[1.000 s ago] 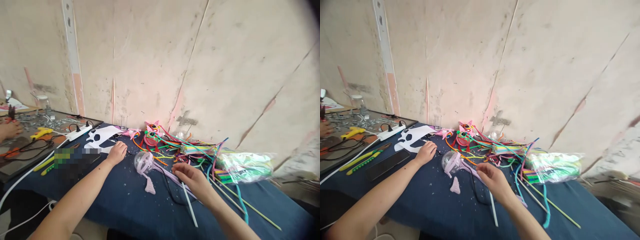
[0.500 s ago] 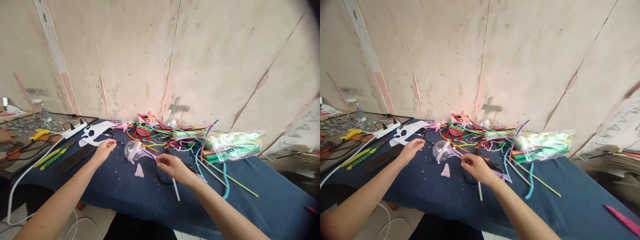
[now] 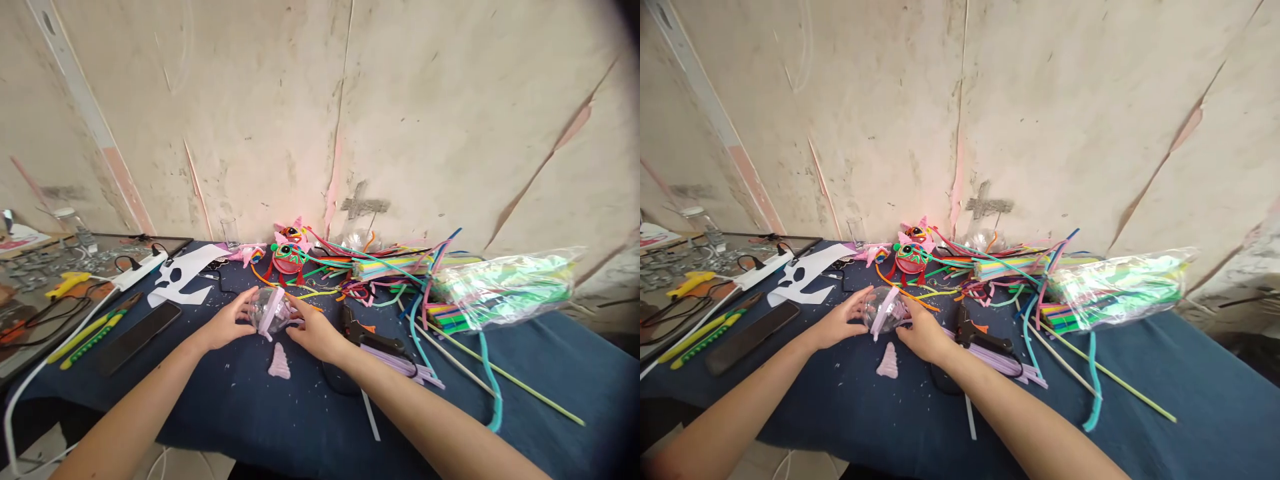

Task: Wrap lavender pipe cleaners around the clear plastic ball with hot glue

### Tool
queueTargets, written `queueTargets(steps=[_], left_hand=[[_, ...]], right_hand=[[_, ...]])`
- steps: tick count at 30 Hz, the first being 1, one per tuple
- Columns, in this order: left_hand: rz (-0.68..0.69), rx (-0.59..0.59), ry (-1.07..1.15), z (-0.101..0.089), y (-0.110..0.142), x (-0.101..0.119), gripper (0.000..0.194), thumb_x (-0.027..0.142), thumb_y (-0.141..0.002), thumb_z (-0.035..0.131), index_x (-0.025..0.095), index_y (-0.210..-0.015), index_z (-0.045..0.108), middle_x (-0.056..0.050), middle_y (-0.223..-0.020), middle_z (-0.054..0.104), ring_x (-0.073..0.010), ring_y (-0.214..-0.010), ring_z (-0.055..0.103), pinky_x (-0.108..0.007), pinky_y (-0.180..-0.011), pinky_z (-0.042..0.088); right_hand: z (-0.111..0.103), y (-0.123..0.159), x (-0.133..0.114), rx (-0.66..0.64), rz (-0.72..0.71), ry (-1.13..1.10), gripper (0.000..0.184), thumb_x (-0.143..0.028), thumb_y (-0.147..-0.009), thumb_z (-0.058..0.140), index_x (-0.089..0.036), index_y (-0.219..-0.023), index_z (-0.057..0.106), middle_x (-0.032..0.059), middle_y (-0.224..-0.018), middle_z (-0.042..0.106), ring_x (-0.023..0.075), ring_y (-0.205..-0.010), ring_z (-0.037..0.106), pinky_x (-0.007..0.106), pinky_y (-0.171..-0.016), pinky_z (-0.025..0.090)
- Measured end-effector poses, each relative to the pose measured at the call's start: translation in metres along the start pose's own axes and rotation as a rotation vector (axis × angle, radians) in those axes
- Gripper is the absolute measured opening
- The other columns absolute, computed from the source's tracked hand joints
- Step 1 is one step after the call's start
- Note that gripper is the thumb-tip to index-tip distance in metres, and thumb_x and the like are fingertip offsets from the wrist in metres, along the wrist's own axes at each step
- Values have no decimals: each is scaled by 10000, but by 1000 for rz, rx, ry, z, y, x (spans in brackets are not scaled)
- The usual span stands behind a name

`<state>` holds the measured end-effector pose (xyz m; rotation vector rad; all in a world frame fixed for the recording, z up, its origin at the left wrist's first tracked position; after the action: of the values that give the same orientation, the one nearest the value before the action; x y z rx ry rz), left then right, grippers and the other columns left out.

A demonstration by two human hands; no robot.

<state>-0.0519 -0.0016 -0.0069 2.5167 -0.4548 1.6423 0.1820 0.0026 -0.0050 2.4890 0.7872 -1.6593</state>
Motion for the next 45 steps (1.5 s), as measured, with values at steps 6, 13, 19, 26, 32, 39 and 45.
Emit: queueTargets(steps=[6, 13, 19, 26, 32, 39, 45], left_hand=[[31, 83, 240, 19, -27, 23, 851, 299, -643, 804, 268, -1389, 395, -158, -1463, 399, -284, -1167, 541, -404, -885, 501], [35, 45, 401, 50, -59, 40, 716, 464, -694, 753, 212, -1302, 470, -126, -1282, 559, -233, -1020, 616, -357, -852, 494], [-25, 82, 374, 64, -51, 28, 746, 607, -709, 671, 159, -1278, 496, -132, -1123, 642, -247, -918, 648, -329, -728, 503], [-88, 102, 333, 64, -44, 29, 798, 438, -686, 728, 215, -1379, 400, -150, -1329, 539, -265, -1036, 614, -401, -862, 494], [-84, 143, 243, 64, -43, 28, 773, 392, -635, 748, 189, -1313, 438, -160, -1300, 559, -315, -1195, 536, -411, -900, 480], [-91, 210, 196, 65, -41, 30, 626, 333, -634, 746, 187, -1198, 515, -132, -1152, 642, -291, -1067, 617, -400, -839, 503], [-88, 245, 195, 67, -41, 30, 536, 363, -673, 734, 175, -1132, 531, -123, -1084, 674, -269, -1023, 638, -398, -862, 502]], right_hand=[[-33, -13, 5, 165, -37, -37, 624, -259, -706, 672, -161, -1308, 541, 127, -1141, 597, 233, -971, 607, 361, -764, 537], [-51, -12, 21, 378, 44, -195, 560, -462, -729, 643, -178, -1208, 592, 119, -1113, 592, 252, -1026, 595, 372, -785, 531], [-40, -6, 26, 355, 141, -335, 552, -510, -733, 644, -166, -1163, 591, 142, -1169, 619, 258, -978, 638, 379, -762, 542], [-36, -5, 21, 330, 240, -454, 554, -516, -720, 663, -143, -1119, 571, 140, -1125, 619, 238, -907, 642, 318, -628, 560], [-32, -3, 21, 320, 261, -391, 573, -518, -695, 693, -142, -1115, 584, 124, -1077, 634, 237, -884, 651, 307, -601, 562], [-29, -1, 26, 281, 220, -295, 518, -508, -765, 635, -159, -1141, 569, 131, -1101, 625, 247, -936, 643, 321, -640, 558], [-29, 2, 24, 318, 174, -187, 472, -470, -751, 666, -162, -1102, 597, 126, -1092, 654, 252, -927, 649, 383, -751, 551]])
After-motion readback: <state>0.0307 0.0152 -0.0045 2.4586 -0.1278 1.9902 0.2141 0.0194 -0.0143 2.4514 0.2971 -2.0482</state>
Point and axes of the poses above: each hand's wrist, its own y-axis away from the middle knuckle, its own z-axis out of the palm, x = y × z, the point moved 1 cm from there along -y, towards the middle knuckle
